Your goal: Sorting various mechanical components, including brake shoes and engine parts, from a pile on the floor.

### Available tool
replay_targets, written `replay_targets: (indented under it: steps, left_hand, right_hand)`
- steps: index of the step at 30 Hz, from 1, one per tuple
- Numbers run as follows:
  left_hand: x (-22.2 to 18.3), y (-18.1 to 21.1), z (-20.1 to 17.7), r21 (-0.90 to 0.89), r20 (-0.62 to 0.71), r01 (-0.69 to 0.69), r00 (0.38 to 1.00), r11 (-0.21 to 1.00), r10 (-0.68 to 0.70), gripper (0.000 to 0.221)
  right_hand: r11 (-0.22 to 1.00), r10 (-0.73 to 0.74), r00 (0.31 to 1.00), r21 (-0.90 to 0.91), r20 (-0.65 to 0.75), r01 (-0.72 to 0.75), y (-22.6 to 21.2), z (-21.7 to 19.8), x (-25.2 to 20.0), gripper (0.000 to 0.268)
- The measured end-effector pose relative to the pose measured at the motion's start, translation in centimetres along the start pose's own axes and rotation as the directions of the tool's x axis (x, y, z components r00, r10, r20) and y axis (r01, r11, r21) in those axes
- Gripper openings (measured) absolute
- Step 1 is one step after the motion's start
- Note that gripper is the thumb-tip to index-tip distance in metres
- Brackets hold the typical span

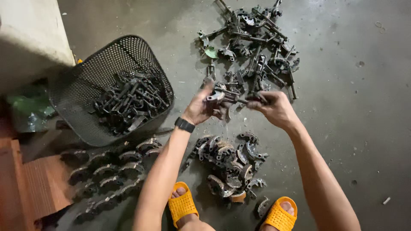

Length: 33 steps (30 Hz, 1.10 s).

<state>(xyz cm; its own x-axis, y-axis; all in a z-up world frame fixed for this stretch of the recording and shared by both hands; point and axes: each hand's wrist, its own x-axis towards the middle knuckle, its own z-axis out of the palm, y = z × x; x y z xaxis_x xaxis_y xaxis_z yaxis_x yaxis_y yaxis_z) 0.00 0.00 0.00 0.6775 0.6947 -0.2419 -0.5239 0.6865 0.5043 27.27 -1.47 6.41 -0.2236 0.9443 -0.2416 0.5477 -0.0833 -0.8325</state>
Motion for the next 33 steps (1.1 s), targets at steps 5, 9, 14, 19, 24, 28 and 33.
replay_targets:
  steps: [5,9,14,19,24,28,33]
  left_hand:
    - [-1.8,-2.0,0.8,0.202,-0.217,-0.134,0.96,0.97,0.178,0.036]
    - [-0.9,-6.1,-5.6,0.363,-0.325,-0.328,0.832,0.872,0.449,0.025]
    - [-1.6,-6.2,-2.6,0.825,-0.263,-0.222,0.662,0.519,0.702,0.041]
    - [-1.5,-6.6,-1.4,0.962,-0.09,-0.122,0.702,0.244,0.706,0.047]
    - [-2.2,-5.8,2.3,0.935,0.342,-0.298,0.608,-0.193,0.716,0.048]
    - [0.2,-7.2,-0.2,0.988,0.128,-0.147,0.627,-0.044,0.768,0.05]
    - [1.6,-9.6,-0.4,0.964,0.16,0.098,0.524,-0.245,0.836,0.054]
  right_hand:
    - [0.962,0.27,0.957,0.078,-0.11,-0.263,3.7,-0.4,1.2,0.026]
    - [0.878,0.466,0.884,0.151,-0.047,-0.455,4.7,1.3,1.0,0.03]
    - [0.883,0.459,0.885,0.074,0.082,-0.464,4.3,2.6,1.3,0.026]
    - [0.926,0.348,0.921,0.087,0.177,-0.366,2.7,2.3,2.3,0.024]
    - [0.943,0.326,0.922,-0.138,0.21,-0.302,1.7,1.9,2.4,0.024]
    - [0.962,0.258,0.964,-0.107,0.066,-0.25,4.7,4.3,2.6,0.021]
    - [0.977,0.208,0.937,0.023,-0.282,-0.21,3.7,5.8,0.5,0.017]
